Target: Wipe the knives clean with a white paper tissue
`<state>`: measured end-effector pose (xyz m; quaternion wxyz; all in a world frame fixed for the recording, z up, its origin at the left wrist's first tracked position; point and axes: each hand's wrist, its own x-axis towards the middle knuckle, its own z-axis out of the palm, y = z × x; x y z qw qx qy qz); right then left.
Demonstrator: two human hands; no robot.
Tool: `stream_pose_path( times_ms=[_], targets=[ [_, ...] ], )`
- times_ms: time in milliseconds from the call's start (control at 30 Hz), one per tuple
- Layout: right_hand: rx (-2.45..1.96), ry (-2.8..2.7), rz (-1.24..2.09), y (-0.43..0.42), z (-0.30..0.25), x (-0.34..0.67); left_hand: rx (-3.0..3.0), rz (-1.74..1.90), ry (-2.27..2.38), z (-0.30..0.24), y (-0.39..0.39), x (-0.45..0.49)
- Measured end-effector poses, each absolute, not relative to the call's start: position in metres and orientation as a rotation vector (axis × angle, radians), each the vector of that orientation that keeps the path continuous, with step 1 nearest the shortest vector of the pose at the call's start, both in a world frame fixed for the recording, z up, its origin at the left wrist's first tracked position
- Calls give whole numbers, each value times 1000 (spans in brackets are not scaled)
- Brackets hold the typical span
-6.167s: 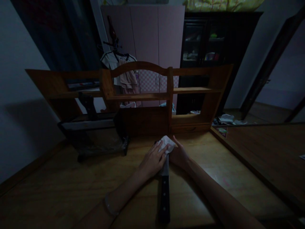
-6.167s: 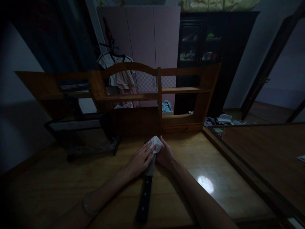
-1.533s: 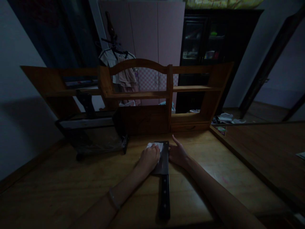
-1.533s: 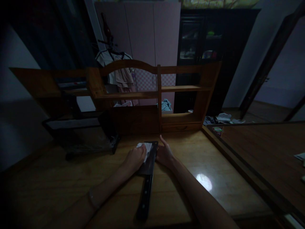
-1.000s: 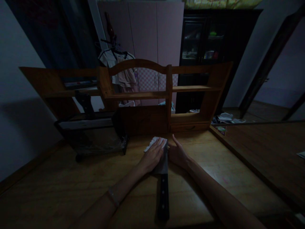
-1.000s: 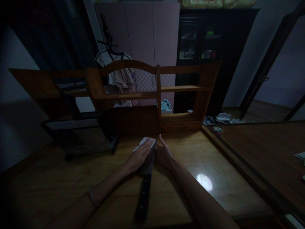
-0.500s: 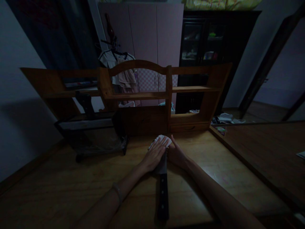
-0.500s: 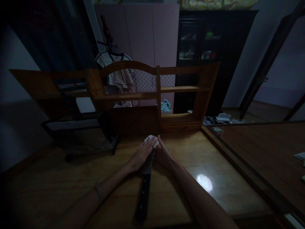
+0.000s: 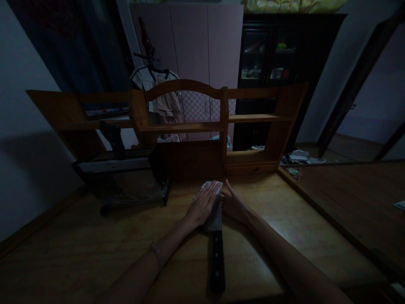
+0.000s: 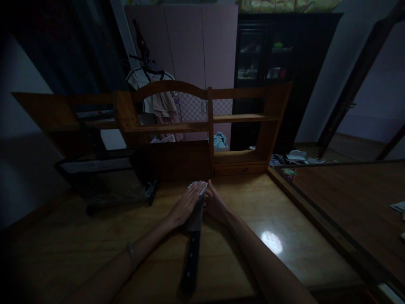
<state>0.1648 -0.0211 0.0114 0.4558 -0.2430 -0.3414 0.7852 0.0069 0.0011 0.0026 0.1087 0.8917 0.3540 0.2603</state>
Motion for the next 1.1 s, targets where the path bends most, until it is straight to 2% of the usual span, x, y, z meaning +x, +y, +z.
stream_pose_path(
  times_ms=[767, 1100],
  targets=[
    [-564, -714, 1987, -23, 14, 169, 2422, 850, 1269, -7, 6, -2],
    [-554, -696, 1880, -26, 29, 180, 2415, 892, 1143, 11, -11, 2]
  ],
)
